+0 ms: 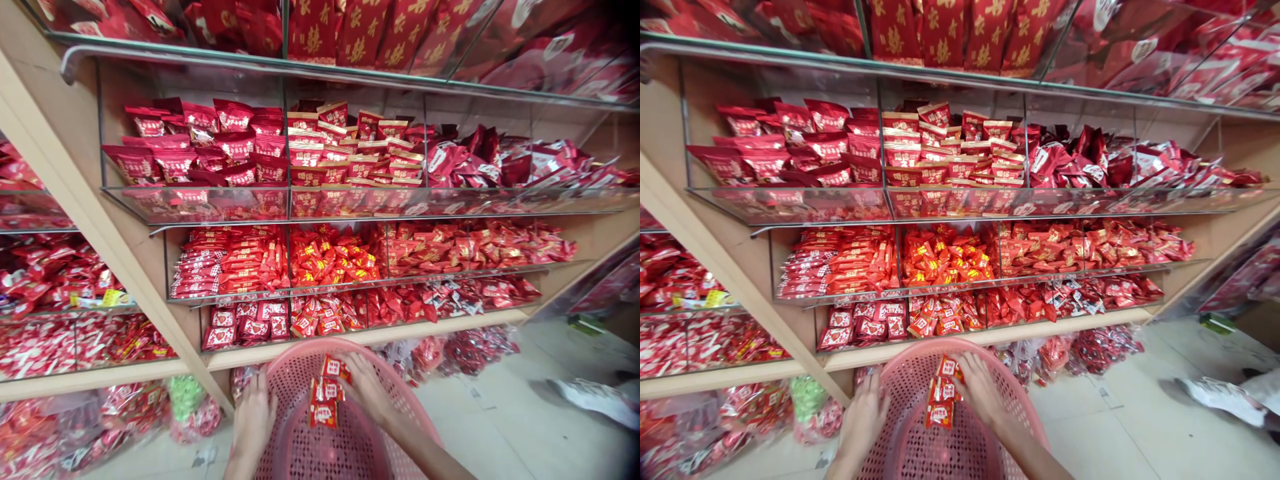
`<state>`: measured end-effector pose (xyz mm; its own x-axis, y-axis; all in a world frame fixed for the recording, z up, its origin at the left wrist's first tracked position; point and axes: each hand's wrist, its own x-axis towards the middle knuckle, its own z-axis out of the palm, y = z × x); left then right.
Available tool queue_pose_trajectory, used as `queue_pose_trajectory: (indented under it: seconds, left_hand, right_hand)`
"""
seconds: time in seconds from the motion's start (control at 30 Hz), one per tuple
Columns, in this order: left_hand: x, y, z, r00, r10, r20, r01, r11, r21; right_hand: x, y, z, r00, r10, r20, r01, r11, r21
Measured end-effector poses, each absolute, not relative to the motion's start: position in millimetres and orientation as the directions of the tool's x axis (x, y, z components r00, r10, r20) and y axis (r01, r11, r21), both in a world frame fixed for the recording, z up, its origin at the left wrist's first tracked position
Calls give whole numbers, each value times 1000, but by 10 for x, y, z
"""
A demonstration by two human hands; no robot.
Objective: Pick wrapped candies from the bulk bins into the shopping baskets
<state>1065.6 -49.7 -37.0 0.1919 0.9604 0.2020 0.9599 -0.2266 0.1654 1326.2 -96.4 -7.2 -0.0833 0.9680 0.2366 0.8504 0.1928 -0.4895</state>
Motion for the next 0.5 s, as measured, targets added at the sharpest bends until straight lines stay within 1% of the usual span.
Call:
queue_pose_trajectory:
  seconds: [0.13,0.23,0.4,0.5]
  left_hand:
    - [10650,-490,-390,196,958,209,958,-233,170]
    - [10654,-485,-390,194,959,207,959,-230,167]
    - [10654,-486,-392,196,958,209,957,-233,170]
    - [10648,-486,-399,199,958,207,956,-236,173]
  right_hand:
    - [13175,-1018,-315,-140,988,69,850,156,-503]
    - [13104,-1056,-396,-184,983,-9,848,154,-507]
    - [13005,-1085,-452,-293,955,-48,840,234,-489]
    - [12961,-1070,-552,-322,945,-57,843,259,-472]
